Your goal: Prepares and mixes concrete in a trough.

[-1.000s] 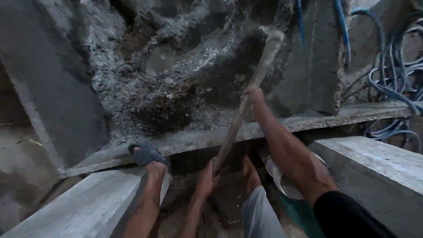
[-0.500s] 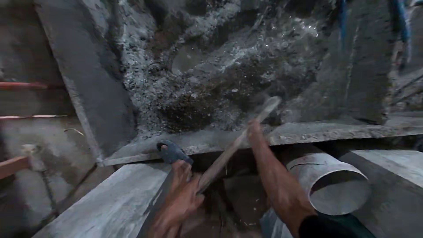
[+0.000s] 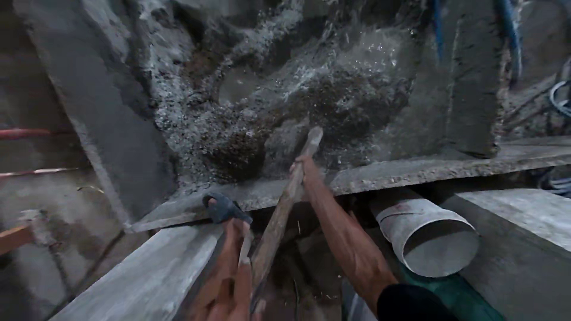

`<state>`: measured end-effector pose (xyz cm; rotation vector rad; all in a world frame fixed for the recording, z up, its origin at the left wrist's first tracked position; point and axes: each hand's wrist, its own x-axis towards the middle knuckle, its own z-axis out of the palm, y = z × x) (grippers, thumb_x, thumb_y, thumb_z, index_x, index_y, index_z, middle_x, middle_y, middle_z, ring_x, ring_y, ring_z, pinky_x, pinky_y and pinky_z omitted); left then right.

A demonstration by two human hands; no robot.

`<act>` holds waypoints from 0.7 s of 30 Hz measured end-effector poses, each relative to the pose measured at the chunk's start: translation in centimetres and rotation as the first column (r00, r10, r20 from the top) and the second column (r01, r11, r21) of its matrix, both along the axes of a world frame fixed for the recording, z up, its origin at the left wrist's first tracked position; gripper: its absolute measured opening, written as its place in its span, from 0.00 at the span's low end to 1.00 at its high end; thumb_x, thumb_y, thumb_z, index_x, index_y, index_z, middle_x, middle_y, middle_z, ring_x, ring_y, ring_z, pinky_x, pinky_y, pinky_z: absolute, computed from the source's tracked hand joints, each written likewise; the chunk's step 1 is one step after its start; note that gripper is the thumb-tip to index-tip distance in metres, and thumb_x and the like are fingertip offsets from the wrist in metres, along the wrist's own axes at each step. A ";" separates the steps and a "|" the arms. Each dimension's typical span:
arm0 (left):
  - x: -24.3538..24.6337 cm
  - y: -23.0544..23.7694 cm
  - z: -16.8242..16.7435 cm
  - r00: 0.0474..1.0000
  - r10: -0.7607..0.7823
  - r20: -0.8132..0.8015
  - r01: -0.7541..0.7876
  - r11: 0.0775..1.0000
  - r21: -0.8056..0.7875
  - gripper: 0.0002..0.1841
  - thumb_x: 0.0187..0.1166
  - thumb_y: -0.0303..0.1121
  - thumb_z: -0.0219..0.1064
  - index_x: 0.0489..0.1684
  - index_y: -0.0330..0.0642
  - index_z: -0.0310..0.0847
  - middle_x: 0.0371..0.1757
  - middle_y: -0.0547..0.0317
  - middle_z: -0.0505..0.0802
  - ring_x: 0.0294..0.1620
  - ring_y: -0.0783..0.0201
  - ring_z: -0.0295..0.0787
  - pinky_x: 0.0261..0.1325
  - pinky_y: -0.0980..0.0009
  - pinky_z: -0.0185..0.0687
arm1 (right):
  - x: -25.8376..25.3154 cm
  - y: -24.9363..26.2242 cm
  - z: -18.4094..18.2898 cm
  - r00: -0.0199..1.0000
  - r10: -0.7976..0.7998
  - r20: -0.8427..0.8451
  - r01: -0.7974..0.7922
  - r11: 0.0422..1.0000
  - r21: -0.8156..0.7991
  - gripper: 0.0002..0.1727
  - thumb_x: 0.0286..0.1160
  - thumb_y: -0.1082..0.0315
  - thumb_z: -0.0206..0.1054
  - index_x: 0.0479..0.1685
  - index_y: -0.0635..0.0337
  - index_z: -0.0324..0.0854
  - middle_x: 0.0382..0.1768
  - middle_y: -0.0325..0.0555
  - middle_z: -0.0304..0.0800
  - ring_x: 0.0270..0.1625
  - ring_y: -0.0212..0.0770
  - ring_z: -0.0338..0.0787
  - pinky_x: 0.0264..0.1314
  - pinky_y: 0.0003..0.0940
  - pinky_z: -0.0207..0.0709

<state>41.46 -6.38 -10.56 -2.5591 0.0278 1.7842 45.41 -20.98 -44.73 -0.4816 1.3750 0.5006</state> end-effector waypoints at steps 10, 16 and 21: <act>-11.3 -2.4 -18.1 0.901 0.419 -0.112 -0.434 0.877 -0.205 0.34 0.84 0.37 0.67 0.89 0.40 0.61 0.74 0.39 0.85 0.69 0.41 0.87 0.73 0.45 0.79 | 4.5 -12.7 0.8 0.941 0.315 0.125 -0.224 0.855 -0.468 0.17 0.73 0.75 0.64 0.60 0.63 0.71 0.32 0.47 0.81 0.26 0.40 0.85 0.30 0.40 0.86; -9.7 -3.5 -22.1 0.868 0.435 -0.238 -0.495 0.787 -0.368 0.32 0.79 0.32 0.71 0.85 0.43 0.67 0.72 0.41 0.86 0.72 0.44 0.84 0.76 0.45 0.76 | 4.9 -17.4 7.2 0.855 0.411 0.317 -0.047 0.669 -0.742 0.15 0.61 0.75 0.66 0.47 0.55 0.70 0.22 0.37 0.83 0.19 0.36 0.86 0.25 0.37 0.87; -6.5 5.5 -13.0 0.928 0.310 -0.207 -0.350 0.916 -0.197 0.29 0.81 0.41 0.68 0.82 0.49 0.71 0.64 0.42 0.90 0.63 0.43 0.90 0.67 0.42 0.82 | 1.3 -9.7 5.7 0.962 0.204 0.180 -0.061 0.806 -0.589 0.06 0.69 0.75 0.61 0.42 0.58 0.72 0.21 0.42 0.80 0.18 0.38 0.82 0.23 0.38 0.84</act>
